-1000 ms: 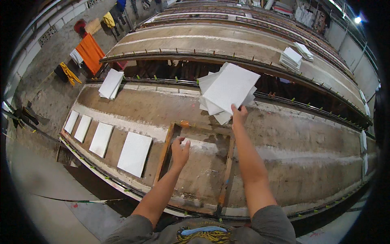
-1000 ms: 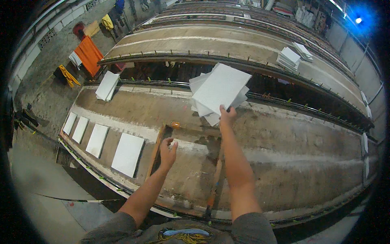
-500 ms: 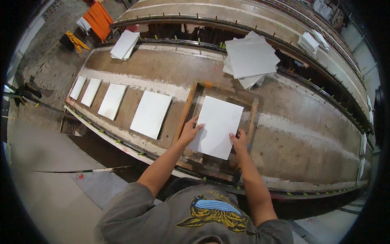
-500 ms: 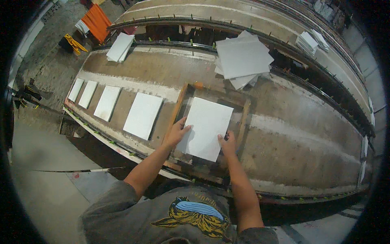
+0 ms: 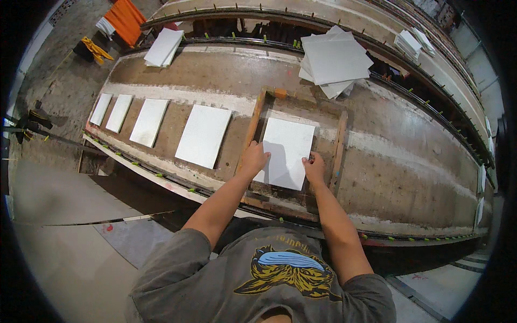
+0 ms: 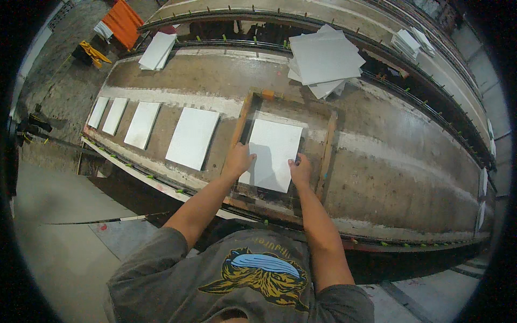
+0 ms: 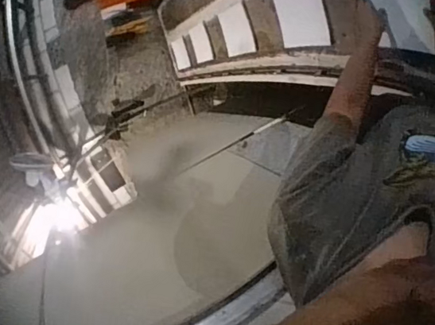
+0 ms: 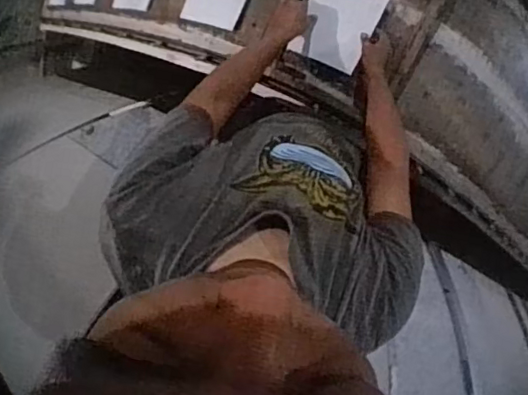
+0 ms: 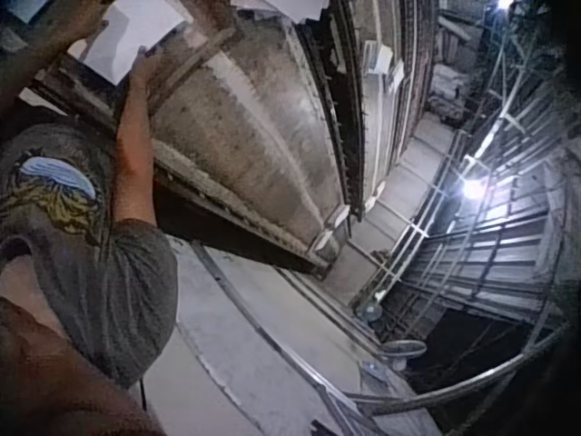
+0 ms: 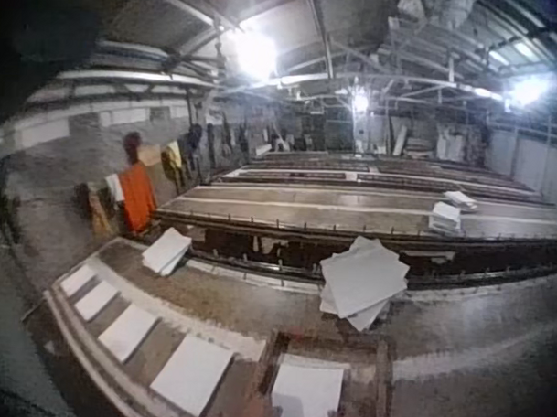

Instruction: The person places white rectangular tiles one by one into a wooden frame on a conveyor belt. They pick tiles from a nearby stack, position them inside the frame, and then move the frame along the belt to the next station.

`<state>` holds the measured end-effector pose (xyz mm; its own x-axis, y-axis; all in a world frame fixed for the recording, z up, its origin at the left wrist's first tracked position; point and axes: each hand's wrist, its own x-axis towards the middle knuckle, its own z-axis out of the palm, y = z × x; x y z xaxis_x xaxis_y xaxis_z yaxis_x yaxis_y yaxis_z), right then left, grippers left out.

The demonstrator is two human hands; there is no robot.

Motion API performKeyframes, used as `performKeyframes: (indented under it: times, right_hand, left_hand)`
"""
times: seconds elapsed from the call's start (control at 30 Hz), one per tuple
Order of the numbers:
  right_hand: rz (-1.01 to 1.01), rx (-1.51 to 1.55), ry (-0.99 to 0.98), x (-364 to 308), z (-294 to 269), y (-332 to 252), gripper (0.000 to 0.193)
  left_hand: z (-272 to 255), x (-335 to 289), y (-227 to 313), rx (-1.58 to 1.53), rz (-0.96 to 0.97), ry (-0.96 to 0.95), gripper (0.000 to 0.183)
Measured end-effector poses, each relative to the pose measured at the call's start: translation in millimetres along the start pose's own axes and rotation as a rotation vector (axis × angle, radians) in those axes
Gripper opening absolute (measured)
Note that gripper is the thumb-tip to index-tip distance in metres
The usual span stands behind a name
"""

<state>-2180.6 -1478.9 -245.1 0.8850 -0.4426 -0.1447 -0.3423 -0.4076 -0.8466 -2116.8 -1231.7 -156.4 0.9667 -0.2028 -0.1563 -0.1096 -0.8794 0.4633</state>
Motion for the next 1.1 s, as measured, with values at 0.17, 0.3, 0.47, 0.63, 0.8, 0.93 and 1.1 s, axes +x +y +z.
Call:
performKeyframes:
  times: [0.17,0.3,0.47,0.63,0.8,0.93,1.1]
  right_hand:
    - [0.036,-0.012,-0.014,-8,-5,-12,0.046]
    - [0.022,-0.051,0.011,-15,-3,-12,0.049]
    - [0.078,0.011,-0.010,-19,-1,-13,0.054]
    - [0.087,0.058,-0.050,-22,-2,-20,0.056]
    - [0.017,0.011,-0.020,-20,2,-7,0.058]
    - [-0.003,-0.053,-0.059,-22,-2,-10,0.063]
    - [-0.163,-0.359,0.044,-26,5,-17,0.072]
  left_hand:
    - [10,4,-2,0.071,-0.047,-0.033,0.038]
    - [6,2,3,0.104,-0.051,-0.037,0.041]
    - [15,-1,-6,0.079,-0.003,0.013,0.038]
    - [14,-8,-7,0.088,-0.022,-0.025,0.038]
    - [15,-12,-4,0.122,0.010,0.014,0.042]
    - [15,-13,-6,0.131,0.035,-0.008,0.044]
    - [15,-18,6,0.219,0.207,0.113,0.051]
